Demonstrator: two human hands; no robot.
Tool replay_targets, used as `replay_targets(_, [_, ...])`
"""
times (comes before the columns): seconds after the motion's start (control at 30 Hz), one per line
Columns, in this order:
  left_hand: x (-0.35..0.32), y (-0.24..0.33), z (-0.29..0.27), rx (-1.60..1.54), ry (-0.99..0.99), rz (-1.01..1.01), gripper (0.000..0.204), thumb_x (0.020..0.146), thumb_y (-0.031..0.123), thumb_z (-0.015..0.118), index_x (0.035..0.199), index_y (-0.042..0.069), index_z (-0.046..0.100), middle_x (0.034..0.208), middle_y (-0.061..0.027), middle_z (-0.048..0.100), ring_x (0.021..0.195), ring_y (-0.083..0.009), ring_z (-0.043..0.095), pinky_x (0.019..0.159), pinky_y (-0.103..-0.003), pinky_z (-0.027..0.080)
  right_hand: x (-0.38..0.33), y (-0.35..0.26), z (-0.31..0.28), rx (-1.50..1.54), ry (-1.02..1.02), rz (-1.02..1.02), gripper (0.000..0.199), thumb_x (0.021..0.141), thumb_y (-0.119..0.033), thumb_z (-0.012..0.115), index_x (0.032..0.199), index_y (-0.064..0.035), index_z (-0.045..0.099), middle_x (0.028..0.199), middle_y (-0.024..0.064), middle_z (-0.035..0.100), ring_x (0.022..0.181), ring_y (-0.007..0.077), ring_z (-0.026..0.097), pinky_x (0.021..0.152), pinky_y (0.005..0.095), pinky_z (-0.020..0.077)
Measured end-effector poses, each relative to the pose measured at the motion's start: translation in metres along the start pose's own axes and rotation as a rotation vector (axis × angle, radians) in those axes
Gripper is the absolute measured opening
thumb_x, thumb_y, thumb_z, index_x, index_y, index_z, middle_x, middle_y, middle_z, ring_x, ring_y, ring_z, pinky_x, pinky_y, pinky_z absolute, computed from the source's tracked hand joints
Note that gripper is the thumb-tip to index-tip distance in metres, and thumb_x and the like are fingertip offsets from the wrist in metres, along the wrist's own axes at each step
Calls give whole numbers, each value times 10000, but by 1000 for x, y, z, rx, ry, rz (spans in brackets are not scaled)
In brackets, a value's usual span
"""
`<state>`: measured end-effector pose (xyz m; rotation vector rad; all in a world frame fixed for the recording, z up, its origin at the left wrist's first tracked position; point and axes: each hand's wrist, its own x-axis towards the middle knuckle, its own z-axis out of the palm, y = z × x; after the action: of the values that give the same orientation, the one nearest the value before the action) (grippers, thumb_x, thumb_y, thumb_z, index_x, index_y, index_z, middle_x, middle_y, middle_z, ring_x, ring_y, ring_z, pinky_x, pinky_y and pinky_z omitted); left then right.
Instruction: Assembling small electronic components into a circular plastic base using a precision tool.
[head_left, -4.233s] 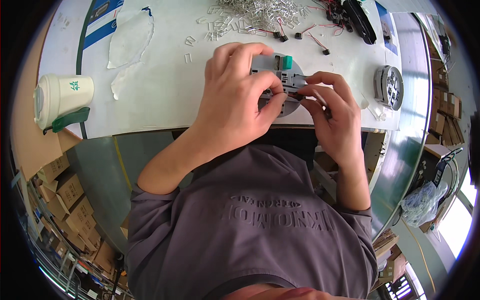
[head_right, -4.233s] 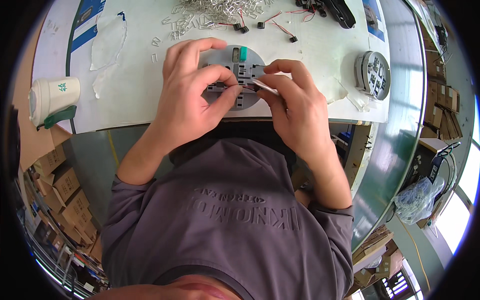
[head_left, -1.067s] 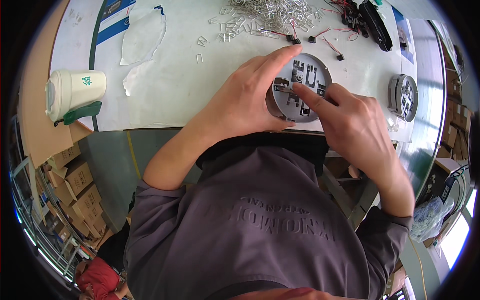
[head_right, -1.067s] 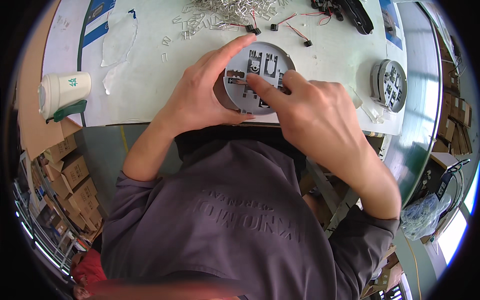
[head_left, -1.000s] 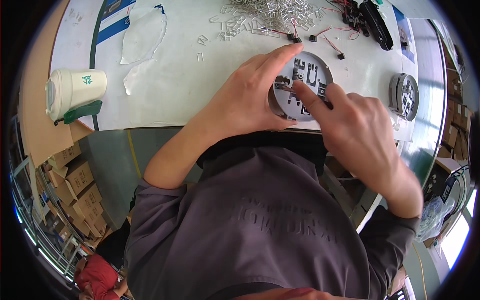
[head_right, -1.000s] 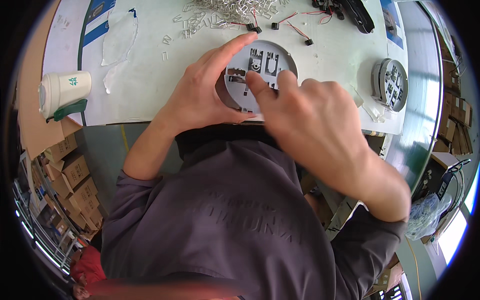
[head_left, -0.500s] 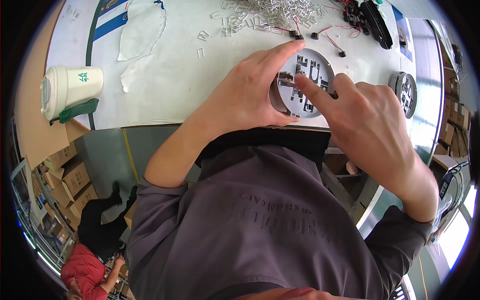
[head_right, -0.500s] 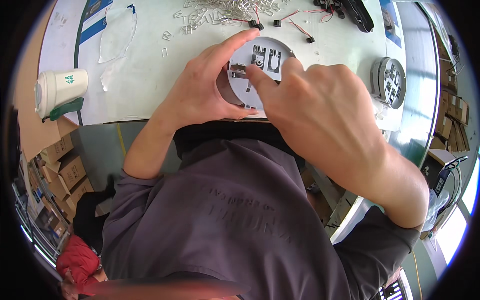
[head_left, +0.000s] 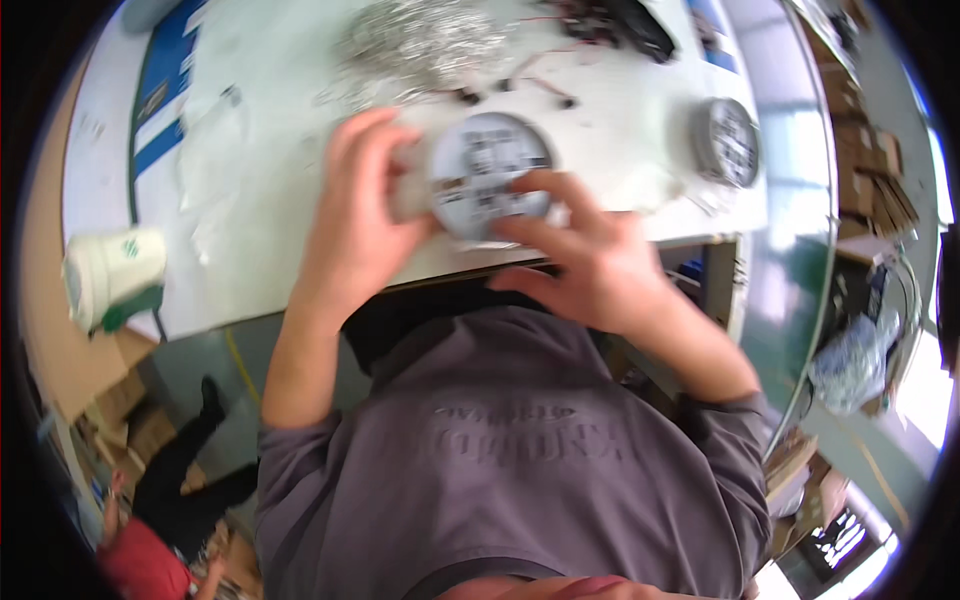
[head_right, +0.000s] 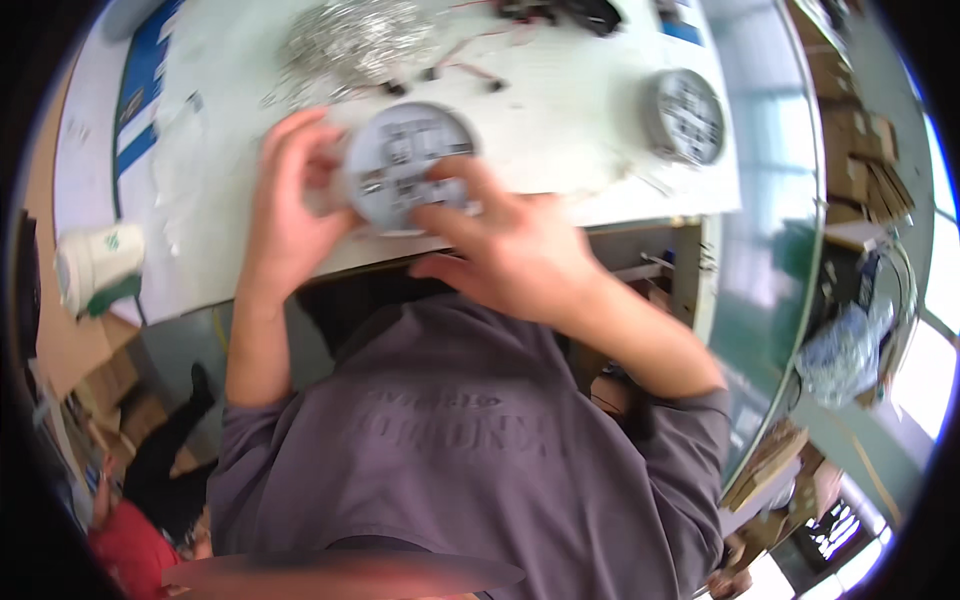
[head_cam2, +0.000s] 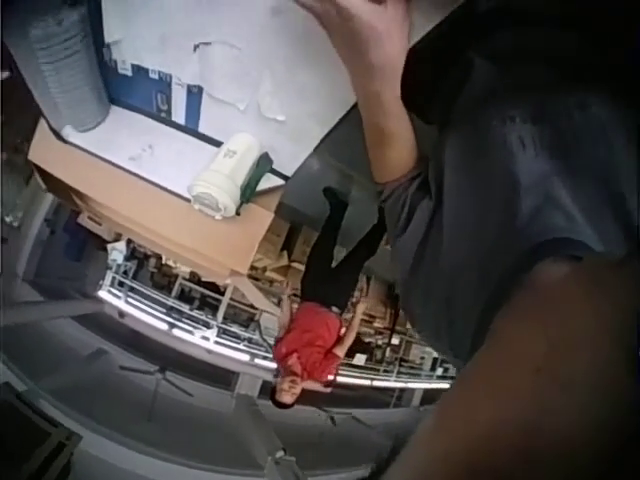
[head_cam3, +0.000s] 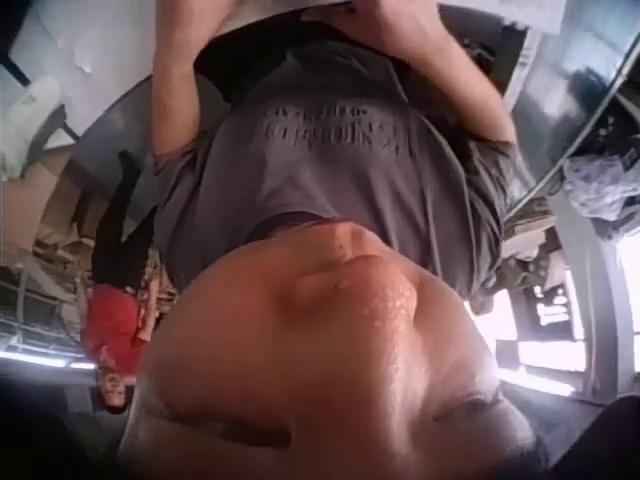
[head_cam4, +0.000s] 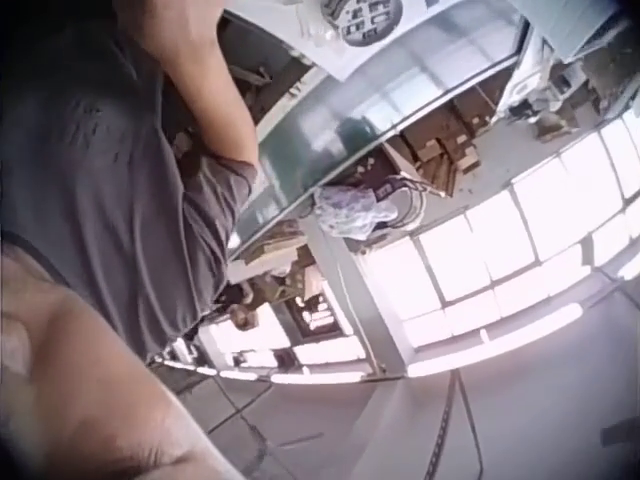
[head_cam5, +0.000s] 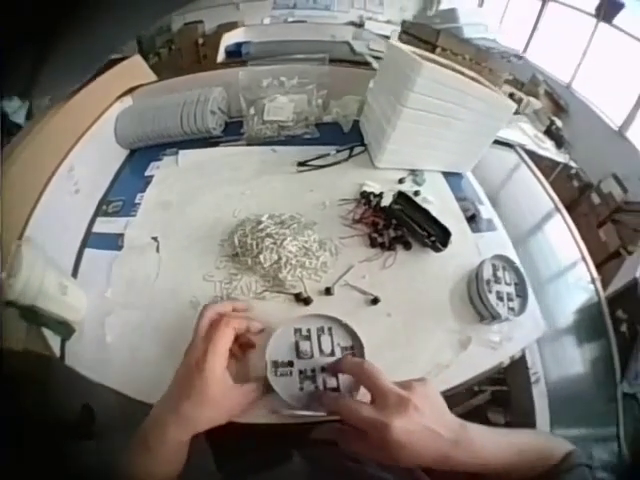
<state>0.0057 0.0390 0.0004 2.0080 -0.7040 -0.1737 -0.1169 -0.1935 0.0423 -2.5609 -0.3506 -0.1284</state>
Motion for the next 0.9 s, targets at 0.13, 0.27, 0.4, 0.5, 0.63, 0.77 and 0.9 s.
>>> replay_targets(0.13, [-5, 15, 2, 226, -25, 83, 420, 789, 23, 867, 1172, 10, 698, 1113, -90, 692, 976, -237, 613, 842, -341, 530, -4, -7, 29, -31, 227, 53, 262, 831, -59, 850, 1074, -89, 757, 1363, 115, 664, 651, 138, 583, 576, 287, 512])
replay_targets(0.27, [-12, 14, 16, 184, 18, 118, 205, 864, 23, 813, 1058, -1, 751, 992, -59, 681, 894, -209, 593, 746, -325, 497, -8, 3, 25, 573, 451, 132, 202, 837, -3, 814, 979, -51, 678, 1347, 126, 709, 635, 132, 532, 592, 272, 467])
replay_targets(0.4, [-12, 21, 9, 53, -39, -1, 189, 908, 14, 770, 1097, 17, 765, 1012, -58, 661, 858, -206, 579, 743, -323, 494, -39, 39, -54, 55, 631, 376, 174, 868, 95, 731, 907, -26, 611, 1286, 129, 764, 699, 126, 553, 655, 239, 462])
replay_targets(0.5, [-7, 23, 12, 49, -50, 9, 199, 928, 8, 750, 1125, 28, 770, 1021, -58, 646, 845, -203, 570, 743, -321, 492, -72, 87, -103, -100, 668, 506, 130, 859, 78, 766, 956, 20, 703, 1259, 91, 765, 842, 177, 649, 705, 285, 512])
replay_targets(0.63, [-5, 17, 23, 181, 23, 125, 235, 944, -2, 732, 1171, 44, 772, 1029, -57, 620, 842, -196, 557, 745, -318, 490, -92, 115, -123, -143, 430, 555, 250, 813, 36, 845, 1046, 10, 759, 1384, 102, 705, 837, 173, 643, 715, 283, 512])
replay_targets(0.77, [-5, 15, 21, 209, 28, 144, 245, 946, -5, 721, 1182, 44, 765, 1038, -55, 597, 846, -206, 557, 759, -327, 493, -76, 124, -124, -15, 291, 499, 583, 700, -24, 932, 1260, -42, 769, 1589, 127, 556, 976, 235, 681, 846, 330, 549])
replay_targets(0.9, [-10, 16, 17, 255, 59, 168, 259, 929, 16, 729, 1184, 53, 754, 1050, -56, 609, 887, -234, 588, 797, -342, 508, -81, 172, -122, -10, 320, 360, 1002, 549, -97, 992, 1492, -108, 657, 1715, 166, 391, 1301, 354, 615, 1107, 419, 492])
